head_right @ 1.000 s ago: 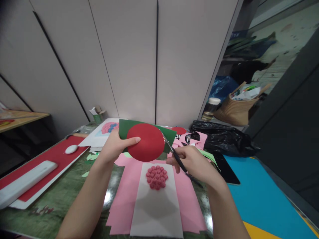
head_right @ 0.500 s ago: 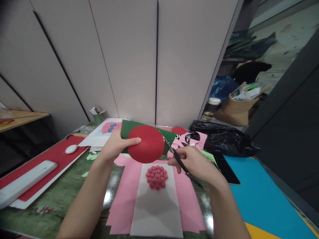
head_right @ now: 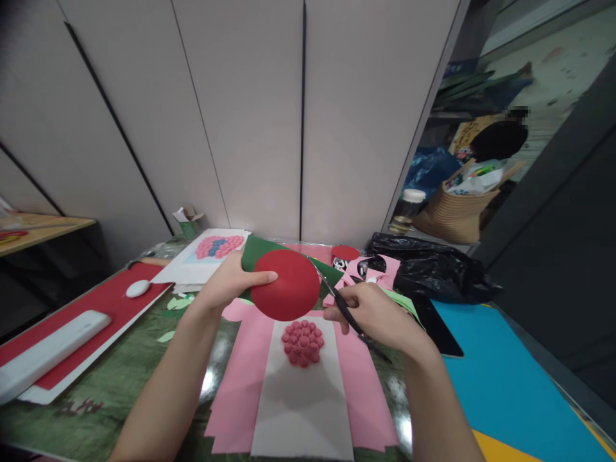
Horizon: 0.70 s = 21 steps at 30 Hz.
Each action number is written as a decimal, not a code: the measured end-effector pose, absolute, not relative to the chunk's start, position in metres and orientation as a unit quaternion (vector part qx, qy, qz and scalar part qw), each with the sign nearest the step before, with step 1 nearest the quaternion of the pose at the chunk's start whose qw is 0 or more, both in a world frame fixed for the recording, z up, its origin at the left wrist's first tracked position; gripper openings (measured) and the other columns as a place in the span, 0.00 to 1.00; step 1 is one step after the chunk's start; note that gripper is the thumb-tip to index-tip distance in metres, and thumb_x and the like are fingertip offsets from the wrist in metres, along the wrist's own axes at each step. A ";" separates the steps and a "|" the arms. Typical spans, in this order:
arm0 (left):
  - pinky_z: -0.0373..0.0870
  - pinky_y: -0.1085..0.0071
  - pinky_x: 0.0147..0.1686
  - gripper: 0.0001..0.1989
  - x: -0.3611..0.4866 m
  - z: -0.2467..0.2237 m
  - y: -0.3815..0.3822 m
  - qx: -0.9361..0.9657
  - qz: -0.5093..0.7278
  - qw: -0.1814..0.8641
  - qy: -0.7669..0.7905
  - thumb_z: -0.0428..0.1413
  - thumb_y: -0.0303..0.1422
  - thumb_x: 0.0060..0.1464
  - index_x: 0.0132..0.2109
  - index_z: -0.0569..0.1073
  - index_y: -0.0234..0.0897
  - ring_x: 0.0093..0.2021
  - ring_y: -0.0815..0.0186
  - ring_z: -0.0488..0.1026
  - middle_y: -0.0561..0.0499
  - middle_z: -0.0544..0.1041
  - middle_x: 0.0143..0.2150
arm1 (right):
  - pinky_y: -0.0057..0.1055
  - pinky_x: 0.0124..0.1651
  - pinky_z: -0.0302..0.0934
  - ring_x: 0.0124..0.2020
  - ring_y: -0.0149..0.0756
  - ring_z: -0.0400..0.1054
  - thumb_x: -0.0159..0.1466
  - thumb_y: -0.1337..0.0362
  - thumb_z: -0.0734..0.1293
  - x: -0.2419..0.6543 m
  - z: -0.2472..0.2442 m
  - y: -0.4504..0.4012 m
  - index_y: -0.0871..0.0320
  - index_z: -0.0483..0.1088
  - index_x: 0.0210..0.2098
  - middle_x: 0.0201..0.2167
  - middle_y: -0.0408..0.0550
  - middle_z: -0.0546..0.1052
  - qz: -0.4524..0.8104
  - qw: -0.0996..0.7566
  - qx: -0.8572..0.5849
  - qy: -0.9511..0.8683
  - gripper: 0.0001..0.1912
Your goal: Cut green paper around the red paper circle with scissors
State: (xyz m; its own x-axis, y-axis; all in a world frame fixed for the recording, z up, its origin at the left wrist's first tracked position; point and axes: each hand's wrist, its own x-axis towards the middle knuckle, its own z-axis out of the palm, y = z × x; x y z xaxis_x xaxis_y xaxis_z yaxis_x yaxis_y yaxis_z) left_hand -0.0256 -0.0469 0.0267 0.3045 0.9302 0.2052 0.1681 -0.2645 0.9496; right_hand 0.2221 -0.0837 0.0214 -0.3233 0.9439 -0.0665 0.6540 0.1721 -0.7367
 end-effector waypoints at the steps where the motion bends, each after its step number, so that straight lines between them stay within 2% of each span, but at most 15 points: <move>1: 0.70 0.68 0.31 0.16 -0.026 0.026 -0.047 0.672 0.424 0.448 0.410 0.59 0.36 0.42 0.40 0.73 0.33 0.37 0.58 0.73 0.44 0.76 0.38 | 0.28 0.27 0.54 0.23 0.34 0.65 0.55 0.57 0.63 0.223 0.020 -0.083 0.60 0.67 0.17 0.18 0.45 0.72 0.348 0.207 -0.539 -0.739 0.15; 14: 0.71 0.67 0.32 0.15 -0.028 0.027 -0.046 0.662 0.427 0.457 0.414 0.59 0.34 0.41 0.39 0.74 0.32 0.38 0.57 0.73 0.44 0.77 0.37 | 0.27 0.28 0.54 0.23 0.33 0.64 0.56 0.56 0.64 0.222 0.023 -0.084 0.60 0.67 0.18 0.17 0.45 0.72 0.349 0.196 -0.529 -0.748 0.16; 21: 0.71 0.68 0.28 0.14 -0.029 0.028 -0.046 0.662 0.410 0.458 0.430 0.58 0.34 0.41 0.38 0.73 0.33 0.35 0.58 0.74 0.45 0.77 0.36 | 0.29 0.31 0.56 0.24 0.36 0.67 0.56 0.54 0.64 0.224 0.023 -0.084 0.58 0.66 0.18 0.15 0.44 0.72 0.355 0.200 -0.534 -0.741 0.17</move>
State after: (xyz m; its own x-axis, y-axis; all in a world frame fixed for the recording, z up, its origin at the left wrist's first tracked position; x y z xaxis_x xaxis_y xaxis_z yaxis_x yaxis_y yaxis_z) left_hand -0.0293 -0.0463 0.0282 0.2952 0.9437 0.1491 0.1938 -0.2119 0.9579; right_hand 0.2242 -0.0842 0.0228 -0.3485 0.9337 -0.0826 0.6495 0.1771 -0.7395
